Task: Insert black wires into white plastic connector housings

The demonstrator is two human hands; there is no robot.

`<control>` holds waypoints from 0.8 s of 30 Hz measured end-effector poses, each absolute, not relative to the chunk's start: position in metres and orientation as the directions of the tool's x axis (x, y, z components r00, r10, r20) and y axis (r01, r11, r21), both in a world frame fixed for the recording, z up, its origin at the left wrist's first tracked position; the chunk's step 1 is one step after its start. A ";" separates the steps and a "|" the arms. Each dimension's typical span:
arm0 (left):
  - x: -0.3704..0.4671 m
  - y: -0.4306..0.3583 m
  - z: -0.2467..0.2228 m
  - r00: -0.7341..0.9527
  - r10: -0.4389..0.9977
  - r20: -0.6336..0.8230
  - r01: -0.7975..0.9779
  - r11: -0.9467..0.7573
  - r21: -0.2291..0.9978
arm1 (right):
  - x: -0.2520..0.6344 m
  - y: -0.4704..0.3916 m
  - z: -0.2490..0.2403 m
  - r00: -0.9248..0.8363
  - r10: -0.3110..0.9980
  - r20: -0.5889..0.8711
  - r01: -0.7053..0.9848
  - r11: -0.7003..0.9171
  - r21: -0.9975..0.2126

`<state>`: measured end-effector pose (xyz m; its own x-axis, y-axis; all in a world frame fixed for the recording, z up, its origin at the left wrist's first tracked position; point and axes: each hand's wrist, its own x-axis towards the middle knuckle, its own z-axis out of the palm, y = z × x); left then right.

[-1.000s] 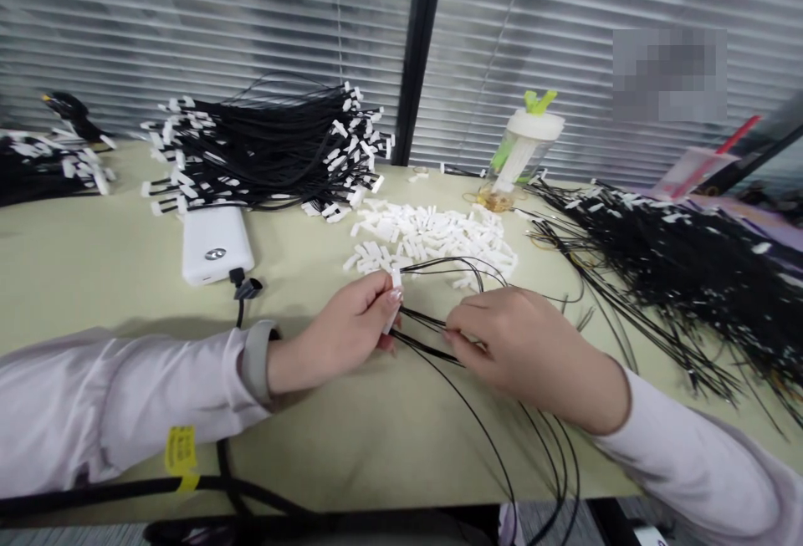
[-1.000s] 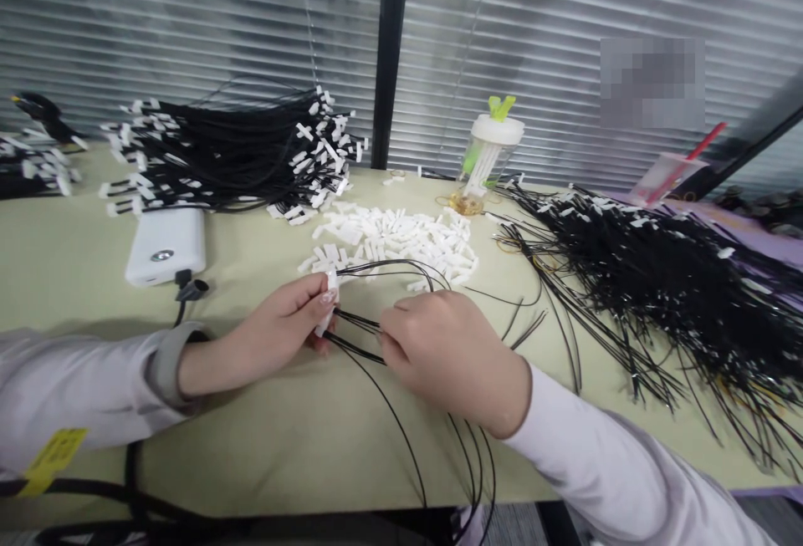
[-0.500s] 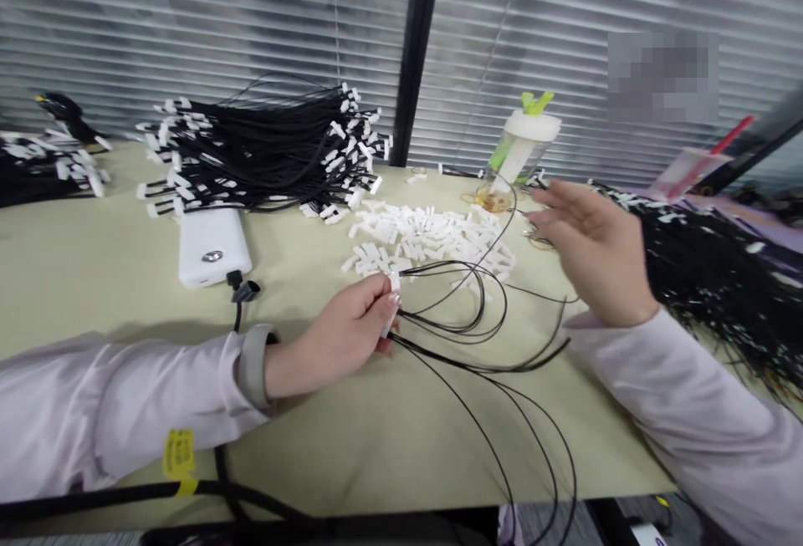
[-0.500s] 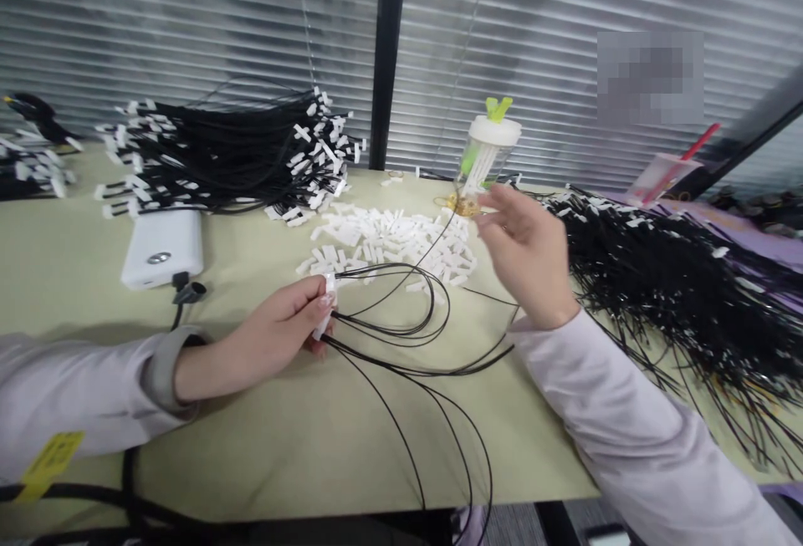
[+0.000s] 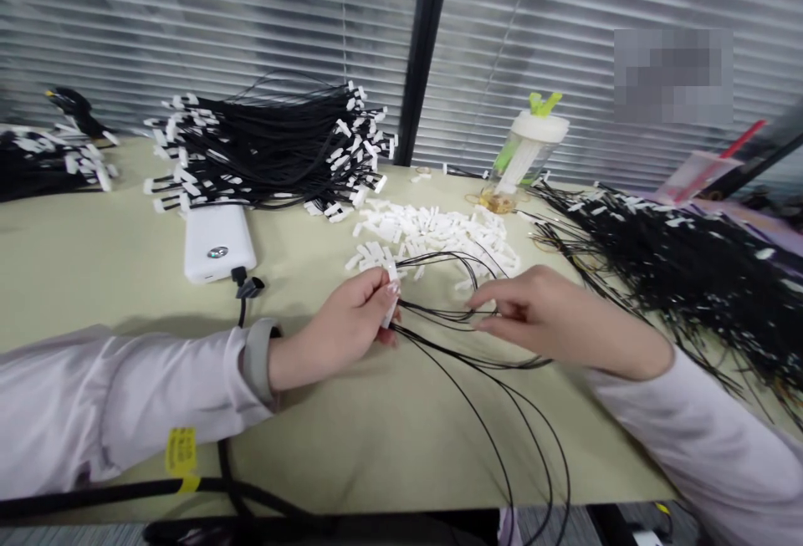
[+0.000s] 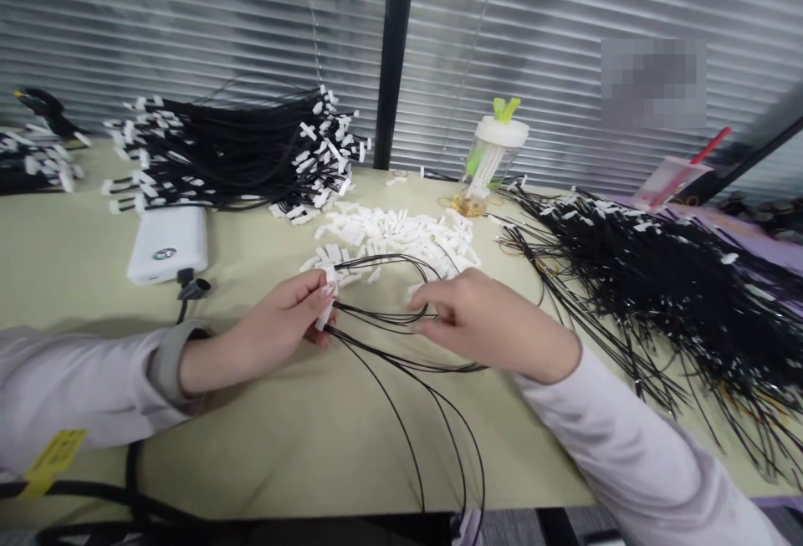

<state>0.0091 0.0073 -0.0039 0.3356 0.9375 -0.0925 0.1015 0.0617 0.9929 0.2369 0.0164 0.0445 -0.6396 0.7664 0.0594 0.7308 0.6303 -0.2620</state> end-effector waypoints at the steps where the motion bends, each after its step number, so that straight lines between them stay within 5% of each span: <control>1: 0.009 0.007 -0.004 0.335 0.937 -0.096 0.098 0.066 0.993 | 0.236 0.016 0.043 -0.647 0.761 0.049 0.745 0.645 -0.170; 4: 0.009 0.007 -0.004 0.332 0.938 -0.101 0.100 0.071 0.992 | 0.242 0.021 0.044 -0.563 0.815 0.138 0.812 0.577 -0.091; 8: 0.008 0.007 -0.004 0.337 0.938 -0.084 0.133 0.041 0.990 | 0.264 0.035 0.049 -0.133 0.859 0.494 0.816 0.378 -0.438; 11: 0.008 0.007 -0.004 0.355 0.932 -0.072 0.161 0.015 0.987 | 0.272 0.044 0.051 0.203 0.791 0.577 0.449 0.448 -0.773; 13: 0.008 0.006 -0.004 0.371 0.926 -0.072 0.173 0.007 0.985 | 0.270 0.046 0.052 0.240 0.820 0.520 0.150 0.498 -0.854; 16: 0.008 0.005 -0.005 0.399 0.915 -0.060 0.183 -0.016 0.983 | 0.263 0.048 0.054 0.260 0.834 0.487 -0.073 0.520 -0.851; 24: 0.010 -0.002 -0.004 0.410 0.912 0.019 0.226 -0.122 0.966 | 0.263 0.039 0.079 0.448 0.676 0.585 -0.034 0.666 -0.745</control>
<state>0.0097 -0.0024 -0.0035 0.4095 0.9121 0.0193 0.2259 -0.1219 0.9665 0.2627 0.0392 0.0787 0.4479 0.6765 0.5846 -0.0343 0.6664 -0.7448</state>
